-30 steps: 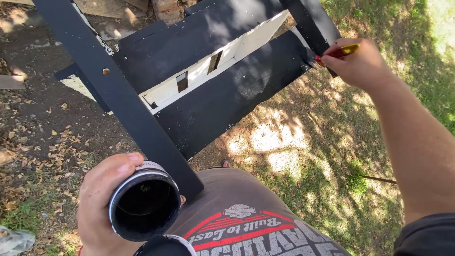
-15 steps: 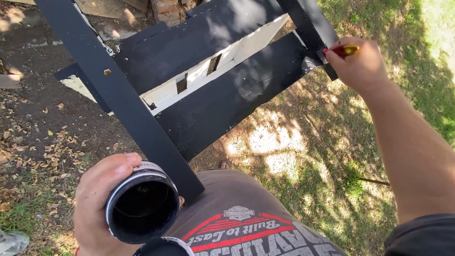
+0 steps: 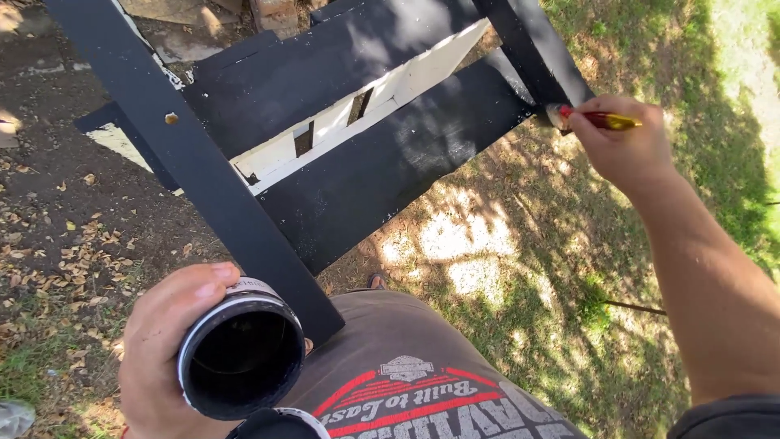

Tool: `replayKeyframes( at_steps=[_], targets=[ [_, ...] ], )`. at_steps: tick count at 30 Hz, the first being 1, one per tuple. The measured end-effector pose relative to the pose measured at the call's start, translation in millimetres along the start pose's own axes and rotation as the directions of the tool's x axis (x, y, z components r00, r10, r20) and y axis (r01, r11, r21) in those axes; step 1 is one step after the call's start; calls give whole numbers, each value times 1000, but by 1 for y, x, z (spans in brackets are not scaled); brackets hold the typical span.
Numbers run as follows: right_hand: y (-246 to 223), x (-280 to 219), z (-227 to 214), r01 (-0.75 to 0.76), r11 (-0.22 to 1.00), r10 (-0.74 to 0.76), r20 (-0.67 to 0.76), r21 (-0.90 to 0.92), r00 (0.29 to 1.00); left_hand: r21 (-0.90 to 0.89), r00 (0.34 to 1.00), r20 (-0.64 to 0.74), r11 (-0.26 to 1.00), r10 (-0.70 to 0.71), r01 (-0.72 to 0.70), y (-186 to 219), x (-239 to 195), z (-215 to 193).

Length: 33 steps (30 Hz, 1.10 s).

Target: The person is painting a wooden structure with black paint using a paintbrush.

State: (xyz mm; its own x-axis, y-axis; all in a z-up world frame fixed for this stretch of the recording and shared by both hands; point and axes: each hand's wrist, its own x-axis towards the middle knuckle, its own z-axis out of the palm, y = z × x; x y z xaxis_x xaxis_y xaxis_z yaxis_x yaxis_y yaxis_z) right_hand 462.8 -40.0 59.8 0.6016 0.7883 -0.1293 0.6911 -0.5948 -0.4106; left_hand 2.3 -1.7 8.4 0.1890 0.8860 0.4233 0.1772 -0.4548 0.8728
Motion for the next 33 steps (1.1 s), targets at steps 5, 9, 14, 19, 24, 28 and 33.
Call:
replayKeyframes(
  at_steps=[5, 9, 14, 19, 24, 28, 33],
  targets=[
    [32, 56, 19, 854, 513, -828, -312, -84, 466, -39, 985, 115, 991, 130, -126, -18, -3, -6],
    [13, 58, 38, 581, 802, -594, -81, -142, 800, -40, 993, 74, 995, 91, -88, -12, -4, -3],
    [-3, 30, 27, 158, 921, -182, -36, -357, 983, 0, 999, -36, 1000, 21, -21, -4, -5, -6],
    [-58, 10, 14, -110, 993, 102, -136, -51, 985, -1, 997, 30, 998, 69, -69, -13, -7, -17],
    [-80, 19, 4, -240, 960, 247, 31, -143, 969, -12, 996, 27, 996, 84, -84, -17, -9, -21],
    [-49, 32, -18, -219, 966, 238, -140, 139, 961, 23, 999, 12, 999, 39, -40, -14, -10, -25],
    [-38, 17, 10, -210, 966, 207, -34, -150, 978, 5, 999, 18, 999, 33, -33, -12, -8, -24]
  ],
)
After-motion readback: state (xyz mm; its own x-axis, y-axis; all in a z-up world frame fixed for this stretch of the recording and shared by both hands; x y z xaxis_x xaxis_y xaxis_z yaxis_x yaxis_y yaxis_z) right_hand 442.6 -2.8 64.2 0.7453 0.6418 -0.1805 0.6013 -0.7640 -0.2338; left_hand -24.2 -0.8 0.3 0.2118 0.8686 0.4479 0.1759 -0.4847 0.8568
